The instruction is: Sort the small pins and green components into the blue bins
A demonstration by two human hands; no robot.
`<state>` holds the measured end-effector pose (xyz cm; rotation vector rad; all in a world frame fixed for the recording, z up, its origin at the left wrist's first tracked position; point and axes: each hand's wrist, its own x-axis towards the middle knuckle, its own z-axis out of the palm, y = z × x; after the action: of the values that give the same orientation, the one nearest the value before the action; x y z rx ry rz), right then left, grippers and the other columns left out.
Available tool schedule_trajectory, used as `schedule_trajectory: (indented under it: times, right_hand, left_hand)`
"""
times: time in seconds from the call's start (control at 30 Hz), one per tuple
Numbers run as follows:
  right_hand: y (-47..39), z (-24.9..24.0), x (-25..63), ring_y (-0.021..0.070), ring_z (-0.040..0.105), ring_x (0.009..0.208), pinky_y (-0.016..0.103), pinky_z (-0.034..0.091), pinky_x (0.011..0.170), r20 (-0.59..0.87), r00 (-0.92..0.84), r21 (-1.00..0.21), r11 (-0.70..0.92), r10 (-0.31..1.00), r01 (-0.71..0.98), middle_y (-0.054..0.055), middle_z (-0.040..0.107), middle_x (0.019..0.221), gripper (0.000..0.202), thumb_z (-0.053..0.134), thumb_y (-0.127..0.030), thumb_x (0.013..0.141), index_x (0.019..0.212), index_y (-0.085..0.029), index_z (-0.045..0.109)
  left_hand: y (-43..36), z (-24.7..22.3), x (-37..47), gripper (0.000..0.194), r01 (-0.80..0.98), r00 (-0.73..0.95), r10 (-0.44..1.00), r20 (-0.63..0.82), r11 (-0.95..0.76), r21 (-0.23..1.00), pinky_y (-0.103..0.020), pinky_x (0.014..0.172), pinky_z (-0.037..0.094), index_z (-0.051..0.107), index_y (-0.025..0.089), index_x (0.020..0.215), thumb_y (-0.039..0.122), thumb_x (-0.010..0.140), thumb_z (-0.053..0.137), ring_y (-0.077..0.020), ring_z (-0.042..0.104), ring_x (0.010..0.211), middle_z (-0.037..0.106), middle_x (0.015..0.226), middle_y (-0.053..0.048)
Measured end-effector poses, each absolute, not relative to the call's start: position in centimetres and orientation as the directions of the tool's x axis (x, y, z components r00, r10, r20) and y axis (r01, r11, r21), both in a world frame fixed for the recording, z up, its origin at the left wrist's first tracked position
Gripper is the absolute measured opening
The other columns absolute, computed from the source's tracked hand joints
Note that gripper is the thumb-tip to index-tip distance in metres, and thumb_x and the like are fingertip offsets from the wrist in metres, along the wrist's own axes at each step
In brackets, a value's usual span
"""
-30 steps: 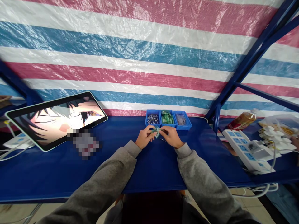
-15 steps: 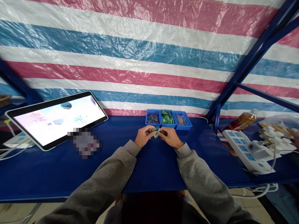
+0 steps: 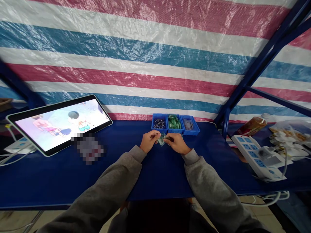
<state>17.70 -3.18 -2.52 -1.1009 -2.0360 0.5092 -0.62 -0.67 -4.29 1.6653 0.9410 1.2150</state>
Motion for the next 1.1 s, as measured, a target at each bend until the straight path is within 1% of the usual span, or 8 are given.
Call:
schedule_trajectory:
  times: [0.13, 0.23, 0.37, 0.5, 0.6, 0.87, 1.1]
  right_hand:
    - [-3.2, -2.5, 17.7, 0.0112, 0.042, 0.050, 0.024, 0.030, 0.054, 0.427, -0.339, -0.645, 0.545, 0.838, 0.536, -0.004, 0.047, 0.052, 0.037, 0.055, -0.041, 0.088, 0.059, -0.019, 0.047]
    - [-3.2, -2.4, 17.7, 0.0111, 0.041, 0.049, 0.024, 0.031, 0.053, 0.438, -0.317, -0.644, 0.540, 0.841, 0.542, -0.004, 0.046, 0.052, 0.037, 0.055, -0.040, 0.088, 0.058, -0.019, 0.048]
    - [-3.3, -2.3, 17.7, 0.0113, 0.042, 0.050, 0.024, 0.032, 0.053, 0.442, -0.300, -0.650, 0.532, 0.845, 0.543, -0.003, 0.047, 0.052, 0.035, 0.056, -0.040, 0.086, 0.059, -0.019, 0.049]
    - [-3.3, -2.4, 17.7, 0.0112, 0.042, 0.050, 0.024, 0.032, 0.053, 0.451, -0.290, -0.654, 0.534, 0.844, 0.536, -0.004, 0.047, 0.052, 0.032, 0.056, -0.038, 0.086, 0.060, -0.019, 0.050]
    - [-3.3, -2.4, 17.7, 0.0112, 0.042, 0.051, 0.024, 0.032, 0.054, 0.462, -0.283, -0.652, 0.538, 0.841, 0.535, -0.004, 0.045, 0.053, 0.034, 0.056, -0.039, 0.086, 0.060, -0.019, 0.049]
    - [-3.2, -2.5, 17.9, 0.0112, 0.042, 0.051, 0.025, 0.032, 0.054, 0.463, -0.238, -0.657, 0.511, 0.854, 0.554, -0.004, 0.044, 0.054, 0.031, 0.056, -0.038, 0.086, 0.062, -0.019, 0.050]
    - [-3.2, -2.4, 17.9, 0.0129, 0.046, 0.053, 0.025, 0.034, 0.055, 0.478, -0.188, -0.680, 0.496, 0.858, 0.540, -0.002, 0.050, 0.056, 0.033, 0.050, -0.045, 0.089, 0.067, -0.020, 0.051]
  left_hand:
    - [-0.7, -4.4, -0.7, 0.033, 0.112, 0.227, 0.914, 0.337, -0.368, 0.923, -0.021, 0.047, 0.048, 0.064, 0.015, 0.078, 0.048, 0.077, 0.067, -0.0098, 0.054, 0.046, 0.060, 0.058, 0.002]
    - [-0.7, -4.4, -0.8, 0.032, 0.170, 0.211, 0.906, 0.368, -0.405, 0.898, -0.020, 0.045, 0.046, 0.064, 0.015, 0.077, 0.047, 0.078, 0.066, -0.0107, 0.056, 0.049, 0.062, 0.061, 0.000]
    - [-0.8, -4.1, -0.8, 0.029, 0.291, 0.187, 0.865, 0.465, -0.501, 0.815, -0.021, 0.050, 0.047, 0.068, 0.016, 0.076, 0.044, 0.080, 0.065, -0.0146, 0.062, 0.064, 0.069, 0.074, -0.004]
    - [-0.8, -3.8, -0.8, 0.028, 0.307, 0.226, 0.824, 0.520, -0.567, 0.764, -0.022, 0.054, 0.049, 0.072, 0.016, 0.082, 0.041, 0.085, 0.060, -0.0179, 0.065, 0.078, 0.071, 0.089, -0.008]
    - [-0.9, -3.7, -0.8, 0.030, 0.296, 0.243, 0.818, 0.522, -0.575, 0.763, -0.023, 0.053, 0.049, 0.073, 0.017, 0.083, 0.041, 0.087, 0.057, -0.0182, 0.065, 0.079, 0.071, 0.092, -0.009]
    - [-1.0, -3.4, -0.9, 0.029, 0.317, 0.243, 0.798, 0.551, -0.602, 0.733, -0.023, 0.056, 0.050, 0.074, 0.017, 0.080, 0.041, 0.087, 0.058, -0.0182, 0.066, 0.081, 0.071, 0.091, -0.008]
    - [-0.9, -3.6, -0.9, 0.027, 0.321, 0.239, 0.794, 0.558, -0.607, 0.727, -0.023, 0.057, 0.050, 0.074, 0.017, 0.082, 0.038, 0.087, 0.058, -0.0181, 0.065, 0.080, 0.071, 0.090, -0.008]
